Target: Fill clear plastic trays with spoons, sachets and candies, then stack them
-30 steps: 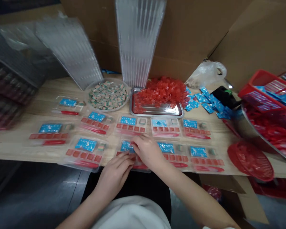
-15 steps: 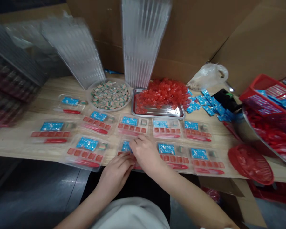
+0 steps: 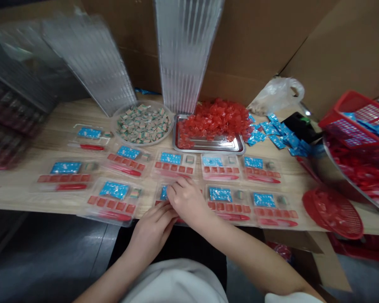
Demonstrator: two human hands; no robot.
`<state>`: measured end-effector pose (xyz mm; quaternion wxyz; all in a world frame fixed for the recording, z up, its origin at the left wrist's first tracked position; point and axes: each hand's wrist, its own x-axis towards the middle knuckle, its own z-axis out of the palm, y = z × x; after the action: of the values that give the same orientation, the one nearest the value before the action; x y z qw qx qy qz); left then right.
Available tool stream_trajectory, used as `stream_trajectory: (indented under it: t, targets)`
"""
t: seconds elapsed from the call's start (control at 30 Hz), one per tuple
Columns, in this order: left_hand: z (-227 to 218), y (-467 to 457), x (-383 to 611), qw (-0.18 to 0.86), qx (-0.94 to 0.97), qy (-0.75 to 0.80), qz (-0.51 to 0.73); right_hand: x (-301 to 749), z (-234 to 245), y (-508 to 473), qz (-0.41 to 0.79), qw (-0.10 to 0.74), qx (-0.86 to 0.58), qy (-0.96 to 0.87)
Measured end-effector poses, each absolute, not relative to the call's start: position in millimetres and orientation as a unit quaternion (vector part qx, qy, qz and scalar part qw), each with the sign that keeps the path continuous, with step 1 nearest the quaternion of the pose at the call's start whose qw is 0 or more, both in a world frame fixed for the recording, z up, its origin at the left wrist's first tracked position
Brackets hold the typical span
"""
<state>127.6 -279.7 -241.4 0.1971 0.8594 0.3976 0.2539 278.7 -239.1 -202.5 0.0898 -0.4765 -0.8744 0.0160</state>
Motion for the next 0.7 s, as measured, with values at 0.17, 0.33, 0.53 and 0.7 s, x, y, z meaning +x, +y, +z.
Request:
stream_trajectory:
  t: [0.17, 0.33, 0.53, 0.7]
  targets:
    - [-239, -279, 128, 0.207, 0.857, 0.400, 0.252, 284, -218, -244, 0.031, 0.148, -0.488, -0.860]
    - [-233, -278, 128, 0.221, 0.859, 0.399, 0.233, 308, -213, -242, 0.082, 0.257, -0.519, -0.811]
    - [-235, -278, 128, 0.218, 0.859, 0.402, 0.230, 297, -208, -238, 0.119, 0.219, -0.515, -0.820]
    - [-237, -279, 128, 0.215, 0.863, 0.397, 0.227, 285, -224, -239, 0.097, 0.195, -0.550, -0.806]
